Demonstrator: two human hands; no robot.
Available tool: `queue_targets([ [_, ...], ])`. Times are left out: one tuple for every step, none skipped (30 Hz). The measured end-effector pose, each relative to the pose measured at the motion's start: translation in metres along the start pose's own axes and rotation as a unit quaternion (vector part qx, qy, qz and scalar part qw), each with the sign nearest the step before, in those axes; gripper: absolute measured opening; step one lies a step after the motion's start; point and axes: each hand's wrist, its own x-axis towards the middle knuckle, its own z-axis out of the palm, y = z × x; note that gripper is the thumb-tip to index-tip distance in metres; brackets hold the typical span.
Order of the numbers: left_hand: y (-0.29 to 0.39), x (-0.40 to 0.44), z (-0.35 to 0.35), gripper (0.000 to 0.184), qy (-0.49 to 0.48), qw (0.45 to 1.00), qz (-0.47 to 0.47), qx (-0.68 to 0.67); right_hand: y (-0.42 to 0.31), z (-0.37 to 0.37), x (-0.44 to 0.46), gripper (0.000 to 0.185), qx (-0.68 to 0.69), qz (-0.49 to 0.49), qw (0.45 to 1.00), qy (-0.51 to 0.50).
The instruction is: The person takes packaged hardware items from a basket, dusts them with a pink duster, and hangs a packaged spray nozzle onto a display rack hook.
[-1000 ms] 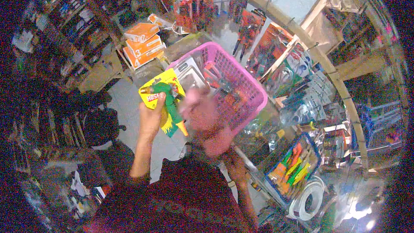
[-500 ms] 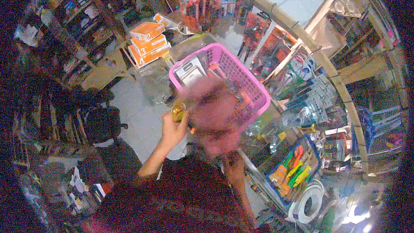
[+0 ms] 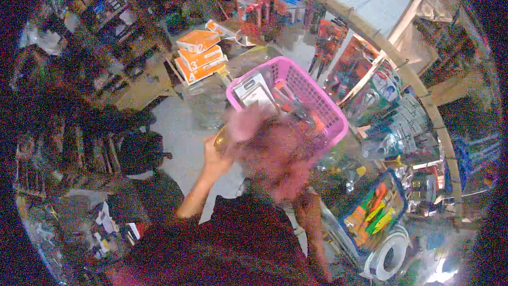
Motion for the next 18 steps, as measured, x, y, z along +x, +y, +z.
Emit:
queue_targets([
  [-0.004,-0.003,0.0,0.019,0.006,0.999,0.032,0.029,0.009,0.012,0.003,0.03,0.043,-0.039,0.998,0.021],
  [-0.002,-0.005,0.006,0.013,0.049,0.997,-0.028,-0.043,0.014,0.019,0.004,0.03,0.085,-0.076,0.993,0.042],
  [0.017,-0.003,0.016,0.01,0.091,0.985,-0.088,-0.116,0.011,0.014,0.006,0.028,-0.006,-0.013,1.0,0.009],
  [0.028,-0.001,0.022,0.011,0.137,0.961,-0.147,-0.188,0.01,0.013,0.006,0.027,0.007,0.013,1.0,0.022],
  [0.025,-0.004,0.022,0.03,0.124,0.96,-0.173,-0.181,0.009,0.014,0.004,0.027,0.018,0.039,0.999,0.032],
  [0.022,-0.008,0.022,0.034,0.133,0.947,-0.198,-0.216,0.008,0.017,0.0,0.028,0.032,0.069,0.996,0.04],
  [0.016,-0.011,0.024,0.038,0.14,0.932,-0.221,-0.25,0.005,0.022,-0.003,0.025,0.025,0.011,0.999,0.038],
  [0.006,-0.014,0.026,0.043,0.145,0.916,-0.242,-0.285,0.002,0.026,-0.004,0.024,0.017,-0.048,0.998,0.037],
  [0.0,-0.019,0.026,0.047,0.133,0.948,-0.191,-0.216,-0.001,0.029,-0.006,0.024,0.009,-0.106,0.994,0.038],
  [-0.004,-0.024,0.025,0.051,0.128,0.971,-0.14,-0.145,-0.002,0.031,-0.006,0.024,0.023,-0.048,0.998,0.031],
  [-0.008,-0.023,0.031,0.052,0.16,0.925,-0.187,-0.289,-0.002,0.033,-0.006,0.024,0.036,0.009,0.999,0.024],
  [0.003,-0.013,0.031,0.052,0.191,0.855,-0.228,-0.426,-0.002,0.033,-0.003,0.025,0.049,0.064,0.997,0.015],
  [0.015,-0.008,0.03,0.052,0.196,0.846,-0.206,-0.45,-0.001,0.034,-0.004,0.025,0.071,0.002,0.997,0.028],
  [0.012,-0.009,0.027,0.053,0.197,0.839,-0.212,-0.46,0.002,0.037,-0.008,0.025,0.096,-0.056,0.993,0.042],
  [0.01,-0.008,0.023,0.054,0.195,0.832,-0.217,-0.471,0.004,0.04,-0.011,0.026,0.12,-0.115,0.984,0.059],
  [0.009,-0.005,0.019,0.056,0.193,0.824,-0.222,-0.484,0.005,0.04,-0.012,0.027,0.11,-0.071,0.99,0.046],
  [0.011,-0.001,0.017,0.051,0.215,0.8,-0.235,-0.508,0.007,0.039,-0.013,0.027,0.1,-0.027,0.994,0.033],
  [0.008,0.004,0.007,0.05,0.164,0.815,-0.233,-0.505,0.009,0.038,-0.014,0.028,0.089,0.017,0.996,0.019],
])
